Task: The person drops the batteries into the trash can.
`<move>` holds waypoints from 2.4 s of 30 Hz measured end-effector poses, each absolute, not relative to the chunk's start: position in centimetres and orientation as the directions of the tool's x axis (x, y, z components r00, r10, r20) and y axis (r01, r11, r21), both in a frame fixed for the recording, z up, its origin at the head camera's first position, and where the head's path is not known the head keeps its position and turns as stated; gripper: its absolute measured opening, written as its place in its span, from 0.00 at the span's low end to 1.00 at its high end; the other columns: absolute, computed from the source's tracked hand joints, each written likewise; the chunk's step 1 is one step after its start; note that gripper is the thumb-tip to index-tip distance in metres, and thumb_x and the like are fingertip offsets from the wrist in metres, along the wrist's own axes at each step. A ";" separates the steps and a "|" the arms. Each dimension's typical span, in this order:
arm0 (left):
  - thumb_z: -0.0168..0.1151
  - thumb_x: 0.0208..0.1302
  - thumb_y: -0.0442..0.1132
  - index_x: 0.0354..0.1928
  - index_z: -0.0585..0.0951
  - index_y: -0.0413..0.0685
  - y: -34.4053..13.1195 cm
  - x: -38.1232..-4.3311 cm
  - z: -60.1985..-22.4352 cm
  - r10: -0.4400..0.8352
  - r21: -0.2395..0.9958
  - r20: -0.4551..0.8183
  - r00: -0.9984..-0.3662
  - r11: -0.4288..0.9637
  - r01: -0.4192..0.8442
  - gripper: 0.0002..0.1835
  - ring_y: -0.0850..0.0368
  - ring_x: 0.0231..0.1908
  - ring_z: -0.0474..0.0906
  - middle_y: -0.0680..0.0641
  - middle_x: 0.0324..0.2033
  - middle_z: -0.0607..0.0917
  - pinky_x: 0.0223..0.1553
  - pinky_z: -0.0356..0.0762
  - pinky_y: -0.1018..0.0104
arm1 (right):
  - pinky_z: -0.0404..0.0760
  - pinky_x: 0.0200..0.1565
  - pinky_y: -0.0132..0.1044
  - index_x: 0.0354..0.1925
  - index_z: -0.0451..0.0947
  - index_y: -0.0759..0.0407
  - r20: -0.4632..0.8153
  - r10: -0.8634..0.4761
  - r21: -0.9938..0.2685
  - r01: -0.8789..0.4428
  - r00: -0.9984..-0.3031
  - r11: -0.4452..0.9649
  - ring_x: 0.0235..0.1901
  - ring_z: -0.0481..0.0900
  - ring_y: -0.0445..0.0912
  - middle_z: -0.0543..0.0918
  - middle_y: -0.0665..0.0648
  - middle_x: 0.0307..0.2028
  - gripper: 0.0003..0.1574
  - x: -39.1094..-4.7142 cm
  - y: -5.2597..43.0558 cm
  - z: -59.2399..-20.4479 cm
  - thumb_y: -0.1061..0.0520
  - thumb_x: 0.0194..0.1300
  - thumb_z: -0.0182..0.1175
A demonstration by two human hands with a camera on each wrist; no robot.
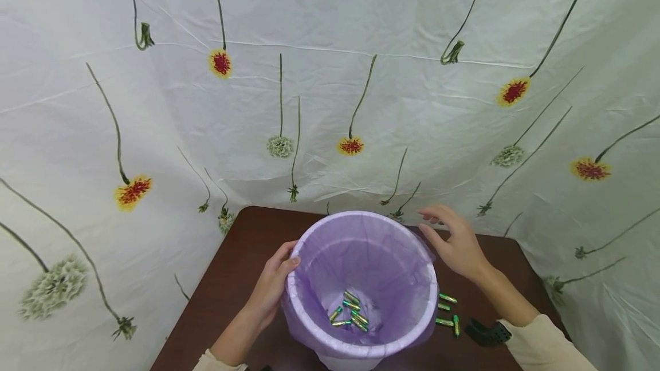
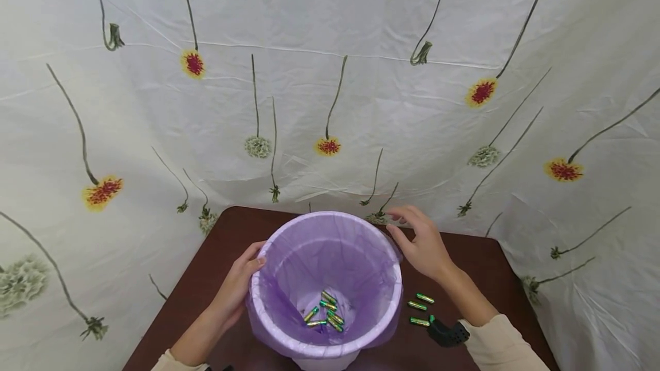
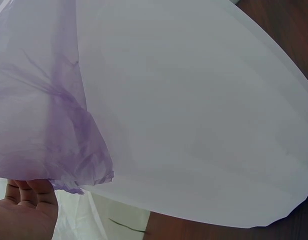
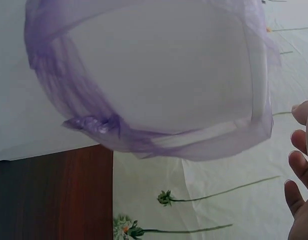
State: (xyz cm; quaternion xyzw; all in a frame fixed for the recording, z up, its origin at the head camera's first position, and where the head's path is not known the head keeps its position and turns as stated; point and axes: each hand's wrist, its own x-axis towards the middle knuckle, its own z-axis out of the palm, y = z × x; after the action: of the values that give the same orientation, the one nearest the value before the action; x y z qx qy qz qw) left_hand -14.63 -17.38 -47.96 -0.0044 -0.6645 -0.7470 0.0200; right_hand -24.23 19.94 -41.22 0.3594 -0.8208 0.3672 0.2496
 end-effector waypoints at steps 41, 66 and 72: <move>0.54 0.72 0.36 0.62 0.78 0.42 -17.3 -14.4 -48.1 -0.023 0.990 0.045 -0.999 -0.132 0.048 0.19 0.44 0.52 0.76 0.39 0.55 0.79 0.49 0.78 0.62 | 0.70 0.37 0.29 0.51 0.83 0.66 0.599 -0.132 -0.492 -0.493 -0.790 0.717 0.34 0.76 0.42 0.82 0.53 0.36 0.19 -21.3 28.6 -53.1 0.71 0.60 0.70; 0.54 0.73 0.37 0.62 0.78 0.40 -17.1 -14.6 -47.7 -0.026 0.989 0.074 -0.997 -0.124 0.077 0.19 0.45 0.51 0.77 0.37 0.55 0.79 0.49 0.78 0.63 | 0.77 0.39 0.45 0.53 0.82 0.67 0.410 0.177 -0.638 -0.143 -0.895 0.756 0.38 0.79 0.54 0.82 0.60 0.39 0.22 -15.9 29.1 -66.5 0.64 0.60 0.73; 0.53 0.73 0.36 0.62 0.78 0.39 -16.9 -14.7 -47.5 -0.015 0.988 0.071 -0.997 -0.137 0.073 0.19 0.45 0.50 0.77 0.37 0.55 0.79 0.48 0.79 0.63 | 0.78 0.39 0.48 0.51 0.81 0.71 0.415 0.238 -0.630 -0.088 -0.878 0.772 0.38 0.78 0.57 0.80 0.64 0.40 0.22 -15.0 28.8 -68.8 0.65 0.58 0.72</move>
State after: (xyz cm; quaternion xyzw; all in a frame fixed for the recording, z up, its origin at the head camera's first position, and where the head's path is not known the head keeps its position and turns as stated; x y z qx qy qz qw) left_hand -14.67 -16.94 -47.55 -0.0218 -0.6561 -0.7538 0.0291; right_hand -15.05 28.77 -68.80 -0.0412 -0.9092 0.3353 0.2435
